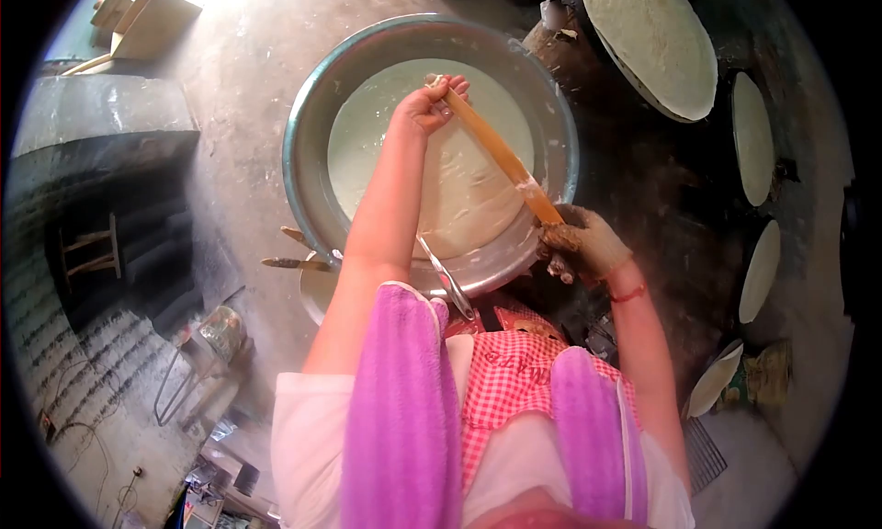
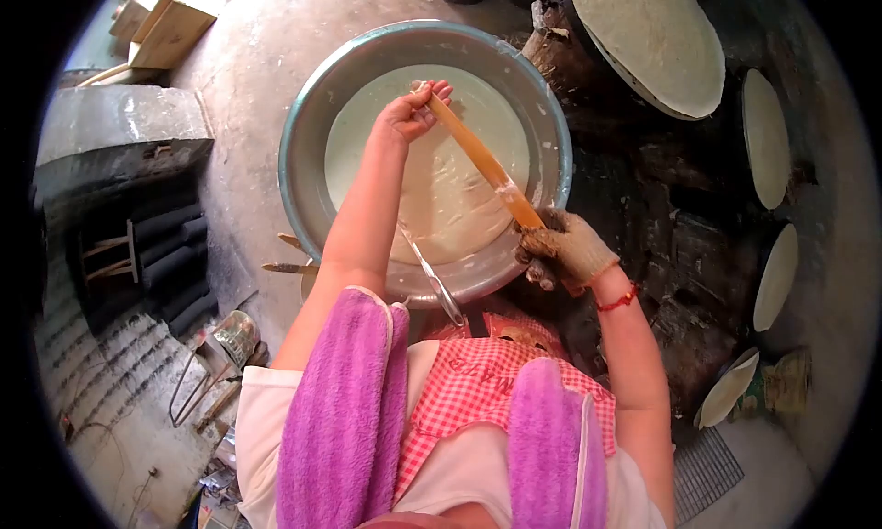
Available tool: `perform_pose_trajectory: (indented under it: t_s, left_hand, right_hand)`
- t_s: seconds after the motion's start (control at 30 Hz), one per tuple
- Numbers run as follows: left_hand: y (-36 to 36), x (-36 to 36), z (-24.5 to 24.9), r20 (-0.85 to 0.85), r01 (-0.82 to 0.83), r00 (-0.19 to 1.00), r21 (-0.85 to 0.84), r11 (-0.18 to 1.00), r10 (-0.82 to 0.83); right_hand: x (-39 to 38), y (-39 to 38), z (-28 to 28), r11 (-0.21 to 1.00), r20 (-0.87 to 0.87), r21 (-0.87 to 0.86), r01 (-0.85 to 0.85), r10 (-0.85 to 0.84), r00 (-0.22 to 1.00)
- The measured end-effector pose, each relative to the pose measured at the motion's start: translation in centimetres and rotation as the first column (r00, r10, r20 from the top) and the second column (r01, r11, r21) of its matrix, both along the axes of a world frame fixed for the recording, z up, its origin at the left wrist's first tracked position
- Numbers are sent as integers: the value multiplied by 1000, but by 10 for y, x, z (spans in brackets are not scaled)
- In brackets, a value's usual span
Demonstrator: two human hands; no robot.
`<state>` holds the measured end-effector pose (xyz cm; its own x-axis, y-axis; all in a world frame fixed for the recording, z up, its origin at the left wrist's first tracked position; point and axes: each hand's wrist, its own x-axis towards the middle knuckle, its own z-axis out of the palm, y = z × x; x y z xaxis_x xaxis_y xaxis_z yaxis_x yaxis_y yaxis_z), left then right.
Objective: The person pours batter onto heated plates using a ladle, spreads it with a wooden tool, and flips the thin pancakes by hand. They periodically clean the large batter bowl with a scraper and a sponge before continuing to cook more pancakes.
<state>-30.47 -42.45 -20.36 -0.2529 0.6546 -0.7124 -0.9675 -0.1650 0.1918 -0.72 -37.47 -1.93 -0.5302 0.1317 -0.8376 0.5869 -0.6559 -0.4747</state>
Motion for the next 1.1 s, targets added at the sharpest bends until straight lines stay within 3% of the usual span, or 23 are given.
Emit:
perform_pose_trajectory:
  t_s: [0.17,0.2,0.23,0.3,0.37,0.43,0.5,0.57,0.6,0.63,0.67,0.73,0.77,0.83,0.87,0.9,0.97,1.0,1.1]
  left_hand:
    - [-10,-33,-6,-76,-83,994,-15,996,82]
    - [-16,-44,1,-240,67,968,-32,997,-73]
    - [-21,-53,15,-395,209,892,-75,975,-222]
    - [-32,-61,62,-643,354,687,-109,929,-337]
    - [-42,-58,124,-807,450,494,-81,889,-324]
    - [-56,-56,166,-858,472,445,-17,881,-255]
    - [-55,-63,153,-894,497,405,42,867,-189]
    - [-53,-66,73,-545,592,628,-129,796,-556]
    - [-64,-49,50,-500,578,409,-506,640,-764]
    - [-62,-40,35,-360,440,196,-799,410,-912]
    - [-63,-45,29,-368,432,187,-802,412,-911]
    - [-94,-24,18,-460,460,576,-501,733,-676]
    - [-97,-27,21,-480,440,579,-497,748,-659]
    - [-112,-24,32,-256,364,888,-118,924,-382]
    - [-120,-24,40,-238,347,914,41,937,-329]
    - [-125,-23,47,-247,339,915,41,940,-319]
    - [-137,-16,58,-173,238,964,219,946,-202]
    - [-143,-11,62,-174,223,967,216,951,-187]
    - [-171,3,73,-217,95,976,264,960,-37]
  right_hand:
    - [24,-11,39,999,96,49,14,-19,995]
    - [33,-10,44,999,113,31,20,-23,993]
    - [44,-10,43,999,107,32,15,-18,994]
    - [68,-17,38,974,98,193,121,-141,985]
    - [77,-23,43,969,92,157,192,-208,974]
    - [81,-28,37,946,90,170,277,-294,951]
    - [74,-30,37,948,68,138,287,-299,952]
    - [67,-36,39,940,49,36,340,-341,939]
    - [70,-38,30,943,46,23,332,-333,942]
    - [68,-33,30,949,44,28,313,-314,948]
    - [64,-38,28,948,39,31,316,-317,948]
    - [79,-44,26,951,28,-21,308,-307,951]
    - [80,-41,20,956,7,-10,292,-292,956]
    - [86,-47,15,984,70,150,98,-110,992]
    - [83,-54,17,975,49,163,150,-160,986]
    - [79,-55,18,976,41,165,142,-151,988]
    - [73,-56,18,985,18,170,21,-24,1000]
    - [76,-54,15,981,35,171,-95,90,995]
    - [73,-63,9,988,-63,148,-51,61,996]
